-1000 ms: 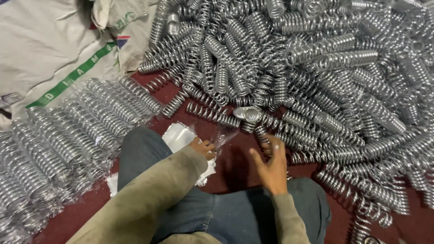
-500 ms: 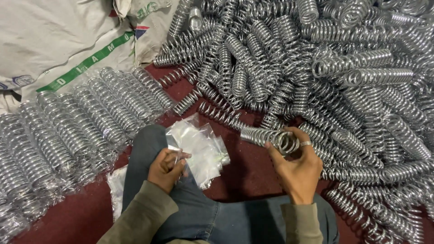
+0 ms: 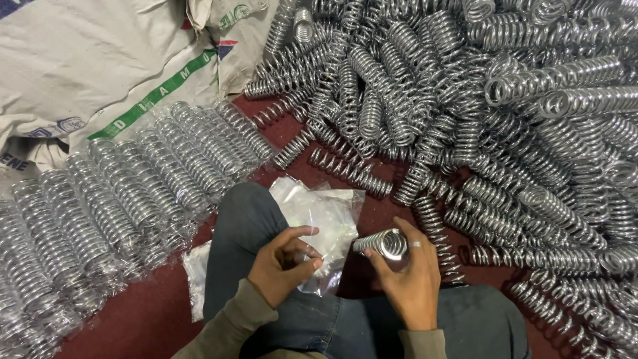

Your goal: The person packages metal springs by placing them individually into plastic bags, then places the filled bags into a larger container.

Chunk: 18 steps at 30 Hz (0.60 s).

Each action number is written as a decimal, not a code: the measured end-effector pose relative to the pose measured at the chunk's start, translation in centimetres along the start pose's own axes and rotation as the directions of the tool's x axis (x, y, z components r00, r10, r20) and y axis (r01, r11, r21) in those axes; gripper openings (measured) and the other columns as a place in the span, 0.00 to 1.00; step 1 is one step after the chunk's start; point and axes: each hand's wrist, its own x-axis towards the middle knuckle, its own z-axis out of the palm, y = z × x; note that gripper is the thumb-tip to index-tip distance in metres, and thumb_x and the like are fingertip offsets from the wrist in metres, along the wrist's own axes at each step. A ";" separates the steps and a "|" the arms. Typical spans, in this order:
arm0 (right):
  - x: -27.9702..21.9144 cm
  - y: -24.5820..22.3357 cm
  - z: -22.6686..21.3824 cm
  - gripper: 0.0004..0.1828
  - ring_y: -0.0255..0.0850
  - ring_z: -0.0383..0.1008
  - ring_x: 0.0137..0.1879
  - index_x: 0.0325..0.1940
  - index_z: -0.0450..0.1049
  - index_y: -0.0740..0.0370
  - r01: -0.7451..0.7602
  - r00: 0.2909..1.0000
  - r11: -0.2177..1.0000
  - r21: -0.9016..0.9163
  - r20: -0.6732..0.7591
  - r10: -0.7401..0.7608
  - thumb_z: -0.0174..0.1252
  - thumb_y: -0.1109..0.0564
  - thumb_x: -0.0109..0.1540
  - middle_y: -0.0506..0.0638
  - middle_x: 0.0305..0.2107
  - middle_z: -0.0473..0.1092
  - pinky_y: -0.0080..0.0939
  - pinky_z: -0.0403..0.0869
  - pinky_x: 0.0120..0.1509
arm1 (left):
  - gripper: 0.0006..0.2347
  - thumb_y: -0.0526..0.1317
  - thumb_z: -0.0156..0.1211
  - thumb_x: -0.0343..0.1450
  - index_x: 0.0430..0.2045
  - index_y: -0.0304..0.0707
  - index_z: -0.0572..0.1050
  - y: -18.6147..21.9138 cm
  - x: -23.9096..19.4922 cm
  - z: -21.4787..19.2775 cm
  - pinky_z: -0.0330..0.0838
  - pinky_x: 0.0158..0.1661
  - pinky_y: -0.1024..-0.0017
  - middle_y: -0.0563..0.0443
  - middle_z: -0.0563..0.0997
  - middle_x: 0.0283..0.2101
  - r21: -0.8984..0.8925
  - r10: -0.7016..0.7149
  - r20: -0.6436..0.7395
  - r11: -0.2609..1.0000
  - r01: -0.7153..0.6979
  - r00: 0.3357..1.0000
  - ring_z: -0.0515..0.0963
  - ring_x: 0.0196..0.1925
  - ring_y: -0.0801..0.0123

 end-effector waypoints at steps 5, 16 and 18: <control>-3.6 -5.1 -2.8 0.38 0.52 0.70 0.69 0.61 0.68 0.66 0.254 0.958 0.865 0.433 -0.238 -0.162 0.71 0.54 0.48 0.60 0.58 0.70 0.52 0.68 0.78 | 0.01 0.40 0.64 0.70 0.29 0.54 0.79 2.1 -2.3 0.2 0.65 0.28 0.73 0.61 0.79 0.64 0.327 0.023 0.183 0.941 -0.083 0.983 0.61 0.22 0.75; -7.6 14.5 14.5 0.21 0.37 0.64 0.13 0.11 0.68 0.71 0.382 0.761 0.769 0.512 -0.647 0.053 0.39 0.74 0.57 0.51 0.09 0.63 0.32 0.67 0.23 | 0.11 0.54 0.62 0.72 0.46 0.65 0.80 7.7 -7.0 -9.4 0.76 0.36 0.61 0.64 0.86 0.36 0.818 -0.136 0.421 0.485 -0.310 0.897 0.85 0.36 0.67; -5.0 21.0 9.7 0.23 0.45 0.74 0.27 0.27 0.75 0.70 0.214 0.921 0.567 0.795 0.029 -0.388 0.41 0.51 0.64 0.58 0.23 0.72 0.41 0.72 0.34 | 0.11 0.55 0.61 0.72 0.46 0.64 0.80 6.8 -7.3 -10.4 0.76 0.34 0.61 0.63 0.86 0.34 0.809 -0.082 0.434 0.473 -0.348 0.897 0.85 0.35 0.66</control>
